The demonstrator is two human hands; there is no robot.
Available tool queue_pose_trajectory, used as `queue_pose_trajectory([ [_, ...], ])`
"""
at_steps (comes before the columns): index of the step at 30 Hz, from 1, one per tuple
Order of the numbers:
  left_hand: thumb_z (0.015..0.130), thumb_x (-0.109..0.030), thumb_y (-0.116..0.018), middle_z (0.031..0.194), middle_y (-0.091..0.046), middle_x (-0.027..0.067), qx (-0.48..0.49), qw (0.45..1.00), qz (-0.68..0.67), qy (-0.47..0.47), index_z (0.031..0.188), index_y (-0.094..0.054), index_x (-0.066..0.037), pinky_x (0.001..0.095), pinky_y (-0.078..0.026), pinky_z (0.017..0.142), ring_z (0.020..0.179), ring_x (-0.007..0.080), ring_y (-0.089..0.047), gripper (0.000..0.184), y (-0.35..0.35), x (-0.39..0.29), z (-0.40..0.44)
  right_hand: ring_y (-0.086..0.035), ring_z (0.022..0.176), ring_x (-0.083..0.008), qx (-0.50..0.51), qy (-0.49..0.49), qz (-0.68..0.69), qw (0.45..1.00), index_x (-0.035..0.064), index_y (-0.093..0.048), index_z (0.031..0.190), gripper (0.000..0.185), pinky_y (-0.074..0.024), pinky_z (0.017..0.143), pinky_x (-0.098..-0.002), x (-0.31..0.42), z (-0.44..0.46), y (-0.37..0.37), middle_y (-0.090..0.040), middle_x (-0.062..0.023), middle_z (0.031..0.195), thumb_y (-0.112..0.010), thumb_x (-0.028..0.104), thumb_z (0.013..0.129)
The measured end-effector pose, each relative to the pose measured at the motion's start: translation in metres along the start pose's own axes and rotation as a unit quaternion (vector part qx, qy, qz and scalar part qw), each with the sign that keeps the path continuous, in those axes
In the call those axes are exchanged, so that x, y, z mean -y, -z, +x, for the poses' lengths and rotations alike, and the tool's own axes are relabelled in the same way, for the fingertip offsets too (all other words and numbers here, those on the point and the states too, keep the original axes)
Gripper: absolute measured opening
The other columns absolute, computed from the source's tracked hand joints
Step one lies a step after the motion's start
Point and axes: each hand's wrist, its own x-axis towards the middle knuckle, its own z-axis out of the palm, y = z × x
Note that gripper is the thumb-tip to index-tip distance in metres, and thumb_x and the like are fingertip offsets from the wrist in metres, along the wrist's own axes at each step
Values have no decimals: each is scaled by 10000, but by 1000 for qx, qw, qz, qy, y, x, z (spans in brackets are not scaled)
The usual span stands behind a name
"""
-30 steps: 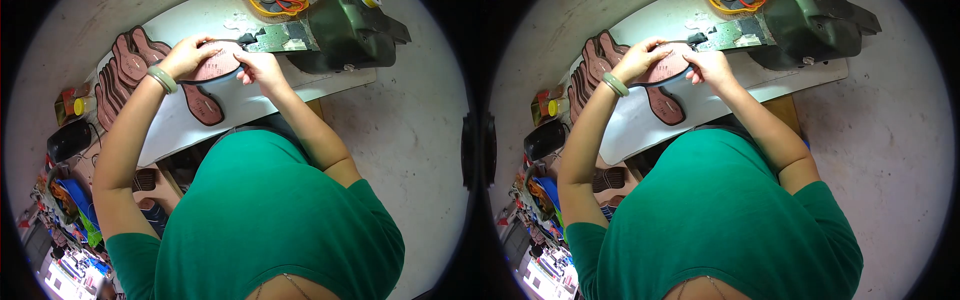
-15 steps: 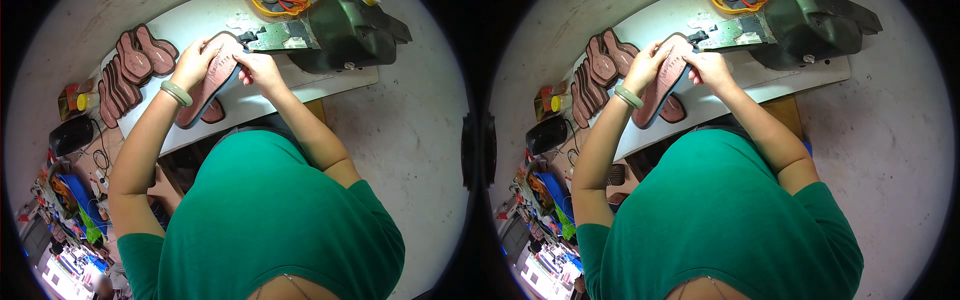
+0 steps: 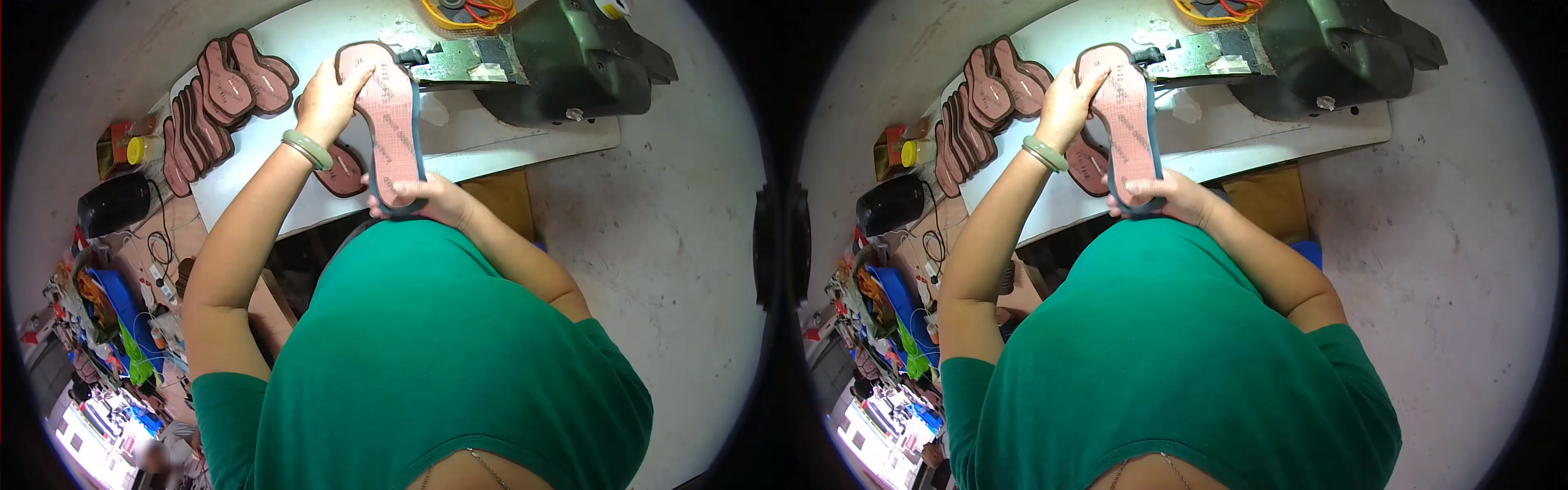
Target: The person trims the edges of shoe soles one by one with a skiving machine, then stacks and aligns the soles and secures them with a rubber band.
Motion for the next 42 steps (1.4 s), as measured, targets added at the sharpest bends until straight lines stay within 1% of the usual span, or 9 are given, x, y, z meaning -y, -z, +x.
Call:
queue_pose_trajectory([
  [4, 787, -511, -669, 963, -679, 159, -101, 995, 13, -20, 1080, -578, 15, 357, -487, 822, 930, 291, -651, 609, -7, 5, 3, -568, 773, -169, 37, -20, 84, 996, -37, -541, 1160, 376, -469, 754, -329, -2, -11, -1, -575, -66, 876, -550, 211, 877],
  [10, 776, -471, -700, 982, -657, 208, -171, 984, -52, 16, 1060, -558, 57, 374, -489, 814, 916, 309, -644, 616, -16, 7, 10, -549, 745, -145, -11, 2, 193, 981, -18, -577, 1050, 298, -455, 688, -284, 1, -19, -10, -559, -41, 794, -554, 235, 894],
  [17, 769, -412, -730, 1032, -621, 264, -207, 952, -181, 135, 1050, -523, 111, 382, -482, 840, 922, 334, -625, 628, -23, 1, 32, -499, 574, -120, -194, 105, -98, 970, -15, -608, 844, 274, -414, 566, -247, 37, -5, -21, -529, -14, 625, -534, 243, 901],
  [25, 786, -517, -673, 1110, -596, 255, -266, 960, -82, 24, 1167, -497, 111, 414, -416, 950, 1033, 356, -576, 755, -13, 15, 75, -508, 551, -101, -211, 88, -43, 973, -4, -625, 852, 267, -405, 533, -230, 48, 37, -19, -577, -21, 655, -544, 245, 897],
  [28, 800, -551, -633, 1159, -591, 203, -181, 818, 361, -411, 1219, -538, 6, 418, -352, 1006, 1118, 320, -517, 703, 11, 0, 78, -507, 545, -100, -205, 93, -20, 974, -4, -625, 855, 269, -401, 527, -228, 48, 51, -16, -580, -20, 654, -546, 250, 898],
  [29, 800, -551, -633, 1159, -591, 203, -181, 818, 360, -411, 1219, -538, 6, 418, -352, 1006, 1118, 320, -517, 703, 18, -10, 82, -507, 541, -99, -203, 96, -8, 975, -3, -624, 856, 270, -399, 523, -227, 49, 55, -16, -582, -19, 654, -546, 252, 899],
  [32, 817, -536, -617, 1195, -587, 132, 224, 783, 367, -449, 1182, -616, -136, 402, -327, 1015, 1147, 278, -483, 542, 41, -42, 97, -506, 534, -98, -199, 105, -10, 974, -2, -625, 863, 274, -395, 518, -222, 52, 65, -16, -585, -17, 652, -548, 258, 903],
  [36, 883, -431, -574, 973, -633, 90, 368, 760, 411, -344, 1088, -661, -163, 404, -309, 1017, 1104, 244, -496, 348, 44, -71, 100, -503, 514, -93, -188, 111, -26, 976, -3, -630, 868, 291, -390, 507, -216, 58, 71, -11, -591, -15, 645, -549, 273, 911],
  [42, 909, -397, -549, 940, -651, 115, 344, 789, 413, -299, 1115, -645, -151, 401, -389, 932, 1021, 267, -554, 335, 49, -58, 94, -497, 484, -80, -195, 108, -55, 973, -5, -635, 862, 324, -378, 481, -212, 59, 74, -3, -602, -15, 639, -539, 297, 928],
])
